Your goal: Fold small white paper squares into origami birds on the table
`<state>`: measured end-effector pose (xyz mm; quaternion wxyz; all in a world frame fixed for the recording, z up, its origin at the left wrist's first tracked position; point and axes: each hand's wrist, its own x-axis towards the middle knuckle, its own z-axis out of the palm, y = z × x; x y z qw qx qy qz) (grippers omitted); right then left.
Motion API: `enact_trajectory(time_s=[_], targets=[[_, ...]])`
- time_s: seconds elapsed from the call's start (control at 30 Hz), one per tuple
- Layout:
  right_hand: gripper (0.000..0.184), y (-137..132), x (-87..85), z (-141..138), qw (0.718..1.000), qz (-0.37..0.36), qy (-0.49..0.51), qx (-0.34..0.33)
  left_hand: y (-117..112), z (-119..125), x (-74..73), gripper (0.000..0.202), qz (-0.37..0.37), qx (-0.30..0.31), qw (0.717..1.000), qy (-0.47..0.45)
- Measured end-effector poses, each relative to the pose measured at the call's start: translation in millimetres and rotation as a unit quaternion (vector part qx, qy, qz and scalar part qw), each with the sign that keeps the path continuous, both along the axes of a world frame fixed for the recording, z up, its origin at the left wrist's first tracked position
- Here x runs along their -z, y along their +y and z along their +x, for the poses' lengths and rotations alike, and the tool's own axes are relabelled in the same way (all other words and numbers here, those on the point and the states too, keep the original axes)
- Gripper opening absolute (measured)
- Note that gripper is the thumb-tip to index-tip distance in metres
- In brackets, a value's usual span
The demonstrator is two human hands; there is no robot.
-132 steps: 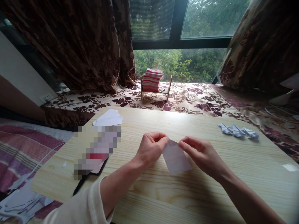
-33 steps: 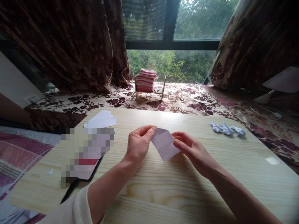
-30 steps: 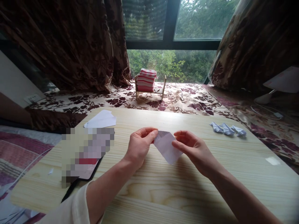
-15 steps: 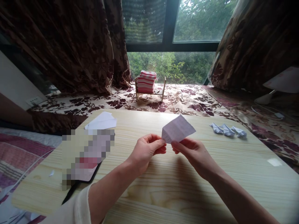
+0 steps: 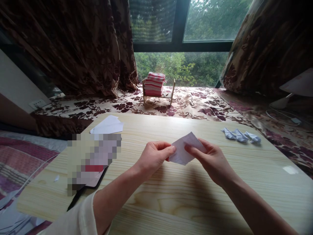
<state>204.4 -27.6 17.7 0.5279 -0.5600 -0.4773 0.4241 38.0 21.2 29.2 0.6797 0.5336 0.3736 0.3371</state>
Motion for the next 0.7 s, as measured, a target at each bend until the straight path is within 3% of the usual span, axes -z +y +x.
enact_trajectory(time_s=[0.13, 0.33, 0.53, 0.7], targets=[[0.027, -1.0, 3.4, 3.1, 0.998, 0.006, -0.051, -0.023, -0.8, -1.1, 1.1, 0.024, 0.003, 0.059, 0.998, 0.025], [0.012, -5.1, 0.1, 1.7, 0.968, 0.137, -0.211, -0.006, -1.8, -1.6, 0.6, 0.024, 0.003, 0.084, 0.995, 0.059], [0.013, -5.4, -0.4, 0.5, 0.930, 0.245, -0.271, -0.036, -2.2, -0.6, -1.3, 0.023, -0.025, 0.080, 0.995, 0.050], [0.018, -6.6, 0.1, 3.2, 0.897, 0.287, -0.332, -0.054, -0.2, -1.9, 0.6, 0.023, -0.029, 0.065, 0.997, 0.021]])
